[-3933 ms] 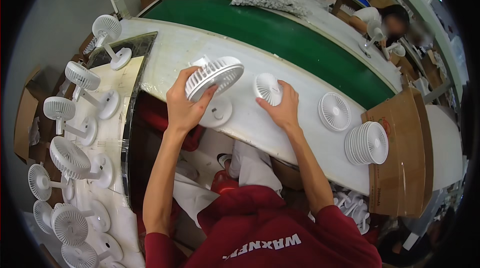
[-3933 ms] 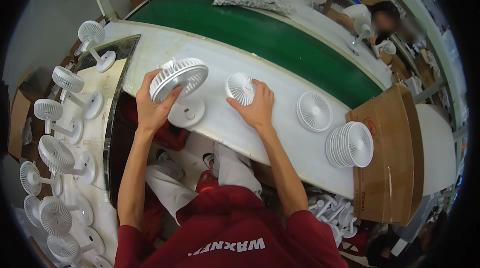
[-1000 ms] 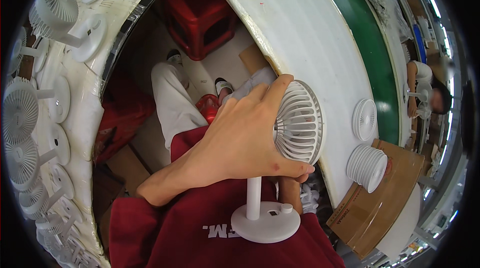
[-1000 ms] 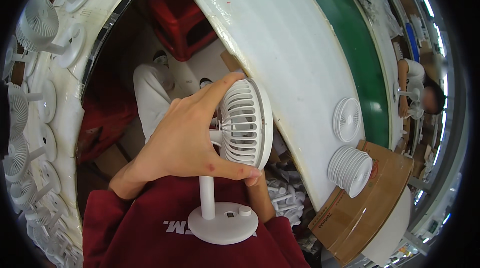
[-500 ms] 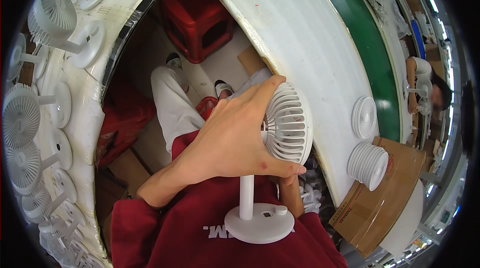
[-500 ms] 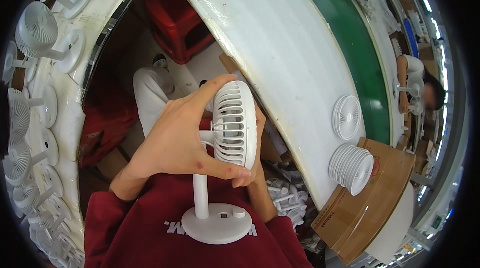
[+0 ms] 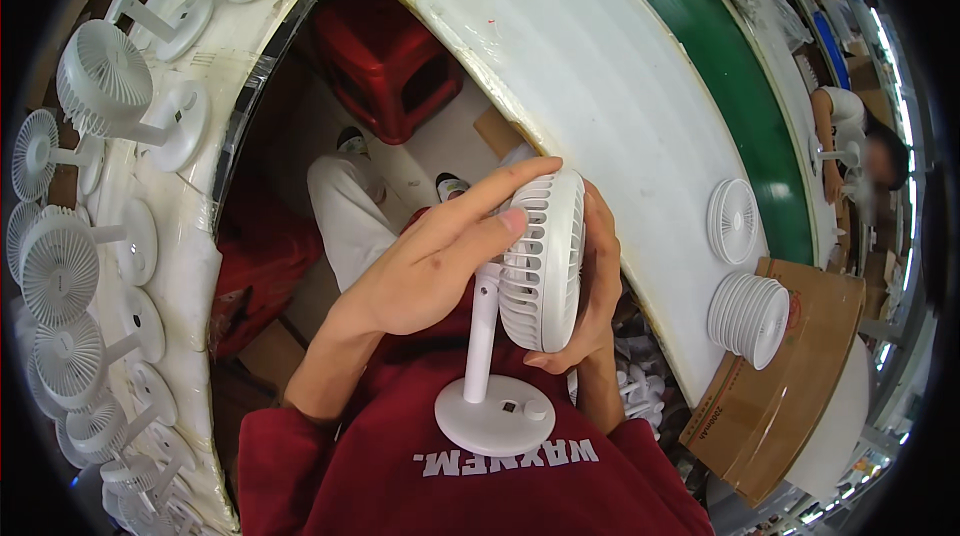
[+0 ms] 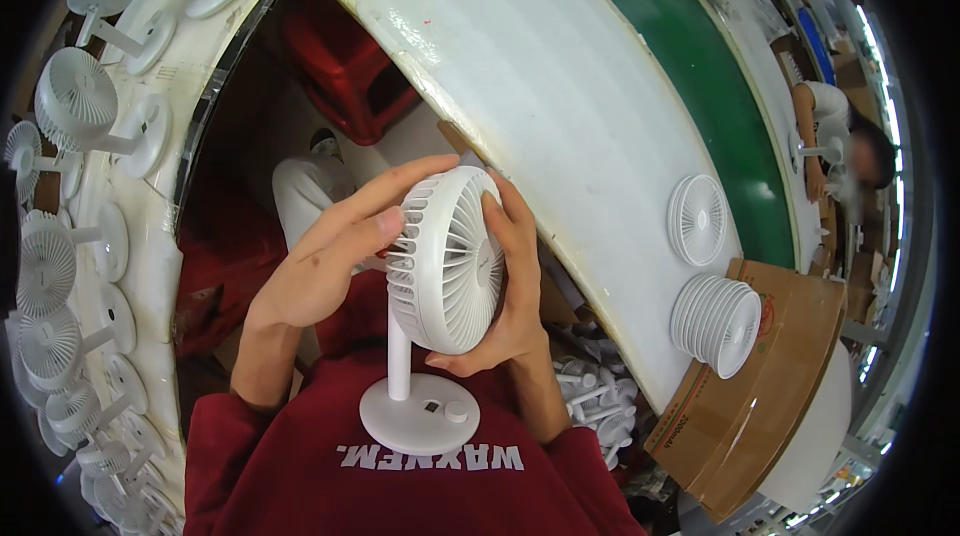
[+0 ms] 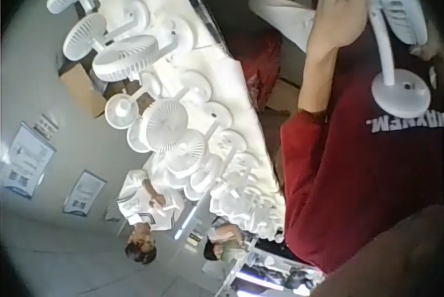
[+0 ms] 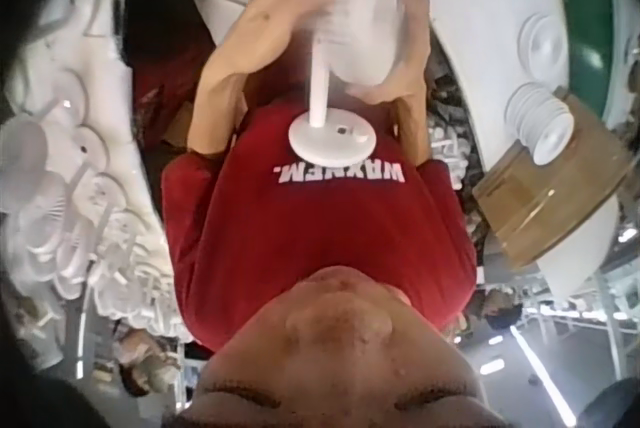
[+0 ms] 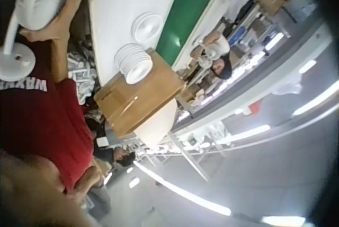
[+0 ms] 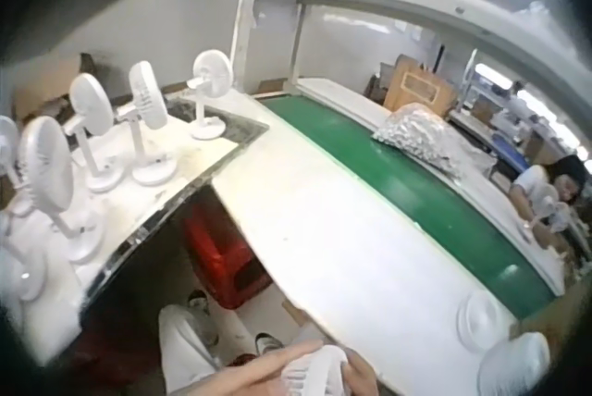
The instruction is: The person is assembling small white desktop electric fans at a factory workstation, attaching the grills and bases.
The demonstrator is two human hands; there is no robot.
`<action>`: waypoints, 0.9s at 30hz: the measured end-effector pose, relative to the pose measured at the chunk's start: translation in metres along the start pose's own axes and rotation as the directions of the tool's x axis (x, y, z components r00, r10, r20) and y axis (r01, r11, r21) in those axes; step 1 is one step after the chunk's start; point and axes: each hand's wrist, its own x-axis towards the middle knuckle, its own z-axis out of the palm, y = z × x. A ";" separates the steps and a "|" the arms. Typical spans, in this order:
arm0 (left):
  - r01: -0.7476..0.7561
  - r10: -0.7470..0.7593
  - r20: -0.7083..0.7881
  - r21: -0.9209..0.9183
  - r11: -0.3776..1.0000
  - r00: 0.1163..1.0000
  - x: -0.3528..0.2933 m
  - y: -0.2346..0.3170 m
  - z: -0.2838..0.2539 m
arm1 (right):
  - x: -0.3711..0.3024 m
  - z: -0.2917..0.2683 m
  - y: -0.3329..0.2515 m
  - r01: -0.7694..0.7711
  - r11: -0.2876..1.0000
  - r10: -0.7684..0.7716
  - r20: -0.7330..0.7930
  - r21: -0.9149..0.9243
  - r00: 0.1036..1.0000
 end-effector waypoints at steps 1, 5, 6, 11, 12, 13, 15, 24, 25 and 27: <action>0.022 -0.024 -0.024 -0.077 0.997 0.999 -0.001 -0.001 -0.003 | -0.002 0.002 0.000 0.004 1.000 -0.004 0.003 -0.005 1.000; 0.010 -0.012 -0.011 -0.153 0.988 1.000 -0.014 -0.016 -0.009 | -0.015 0.014 -0.002 0.018 0.990 -0.016 0.013 -0.137 1.000; -0.006 0.007 0.005 -0.155 0.988 1.000 -0.018 -0.020 -0.011 | -0.019 0.017 -0.004 0.020 0.980 -0.017 0.018 -0.199 1.000; -0.038 0.036 -0.085 -0.021 0.999 0.996 -0.032 -0.026 -0.019 | -0.021 0.035 -0.018 0.083 0.847 -0.034 0.103 -0.525 0.994; -0.042 0.045 -0.123 0.025 0.999 0.991 -0.035 -0.027 -0.021 | -0.021 0.038 -0.019 0.106 0.792 -0.030 0.134 -0.601 0.991; -0.037 0.040 -0.112 0.028 0.999 0.993 -0.037 -0.028 -0.024 | -0.021 0.039 -0.020 0.097 0.790 -0.029 0.121 -0.606 0.992; -0.089 0.093 -0.121 0.040 0.995 0.988 -0.042 -0.033 -0.032 | -0.018 0.041 -0.020 0.048 0.923 -0.034 0.043 -0.383 0.999; -0.363 0.397 0.003 0.410 0.837 0.918 -0.064 -0.066 -0.032 | -0.047 0.072 0.063 -0.344 0.764 0.531 -0.227 0.546 0.817; -0.370 0.409 0.016 0.458 0.808 0.913 -0.070 -0.071 -0.034 | -0.056 0.080 0.081 -0.288 0.737 0.504 -0.213 0.611 0.837; -0.378 0.431 0.037 0.550 0.744 0.901 -0.076 -0.080 -0.038 | -0.068 0.097 0.105 -0.179 0.660 0.443 -0.185 0.730 0.877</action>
